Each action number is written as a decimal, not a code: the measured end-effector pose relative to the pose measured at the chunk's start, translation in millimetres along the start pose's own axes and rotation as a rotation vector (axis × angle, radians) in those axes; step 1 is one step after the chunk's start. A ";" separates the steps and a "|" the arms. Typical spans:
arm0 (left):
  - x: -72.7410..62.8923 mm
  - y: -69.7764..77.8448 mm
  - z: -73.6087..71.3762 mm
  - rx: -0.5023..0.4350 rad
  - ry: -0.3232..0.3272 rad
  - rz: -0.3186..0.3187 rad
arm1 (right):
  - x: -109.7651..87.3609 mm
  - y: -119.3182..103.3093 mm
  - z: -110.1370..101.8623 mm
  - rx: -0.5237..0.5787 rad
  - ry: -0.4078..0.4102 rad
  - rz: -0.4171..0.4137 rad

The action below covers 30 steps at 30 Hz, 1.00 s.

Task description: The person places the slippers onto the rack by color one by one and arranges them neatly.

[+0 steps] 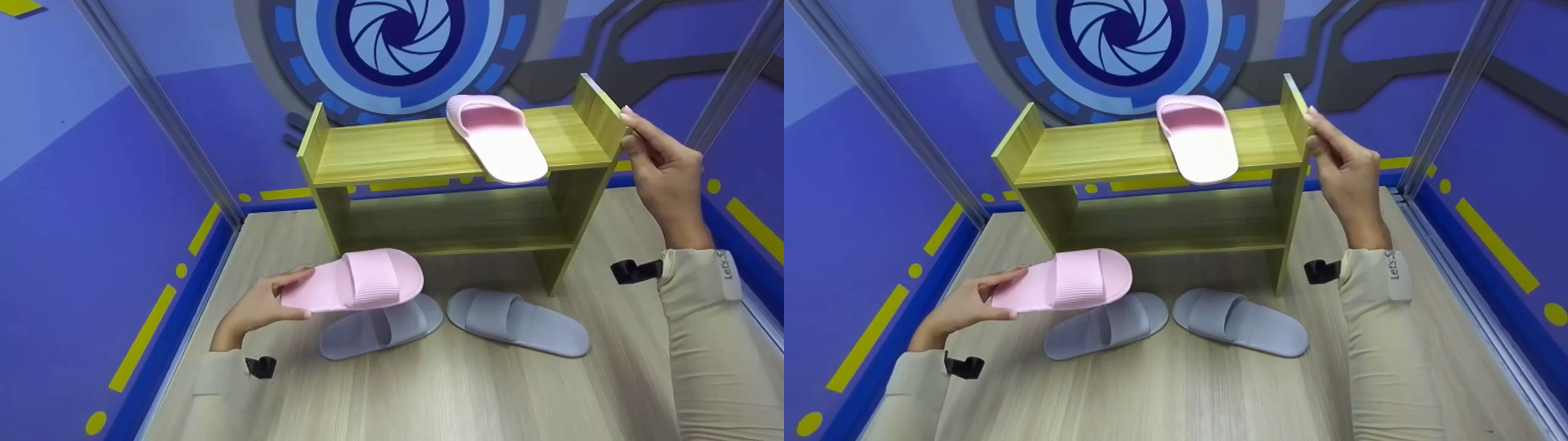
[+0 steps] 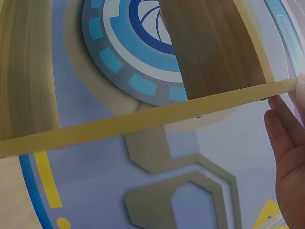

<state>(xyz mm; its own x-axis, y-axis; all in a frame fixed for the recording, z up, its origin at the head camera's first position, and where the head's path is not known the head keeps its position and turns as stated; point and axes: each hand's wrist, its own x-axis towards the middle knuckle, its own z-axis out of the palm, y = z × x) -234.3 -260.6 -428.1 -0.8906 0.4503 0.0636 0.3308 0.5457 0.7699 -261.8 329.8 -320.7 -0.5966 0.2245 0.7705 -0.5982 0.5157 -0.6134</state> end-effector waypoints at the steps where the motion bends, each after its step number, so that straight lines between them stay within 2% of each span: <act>1: 1.3 2.1 0.7 -0.003 0.003 0.004 | 0.3 1.0 -0.2 -0.008 -0.002 -0.007; 9: 10.0 15.5 7.4 -0.015 0.060 0.055 | 0.1 1.6 -0.2 -0.034 0.000 -0.021; 15: 16.4 32.7 10.9 -0.053 0.082 0.088 | -0.6 2.0 0.5 0.002 0.004 -0.001; 24: 24.4 56.7 16.9 -0.014 0.115 0.153 | -2.4 -13.1 0.4 0.009 -0.008 0.050; 30: 26.8 70.9 16.5 0.007 0.139 0.193 | -2.4 -16.4 1.3 -0.010 -0.005 0.039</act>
<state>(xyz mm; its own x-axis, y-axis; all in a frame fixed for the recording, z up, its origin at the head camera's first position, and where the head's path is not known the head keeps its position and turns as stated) -229.5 -198.2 -382.2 -0.8450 0.4450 0.2965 0.5007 0.4639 0.7308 -251.2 319.7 -312.8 -0.6220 0.2399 0.7453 -0.5693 0.5150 -0.6409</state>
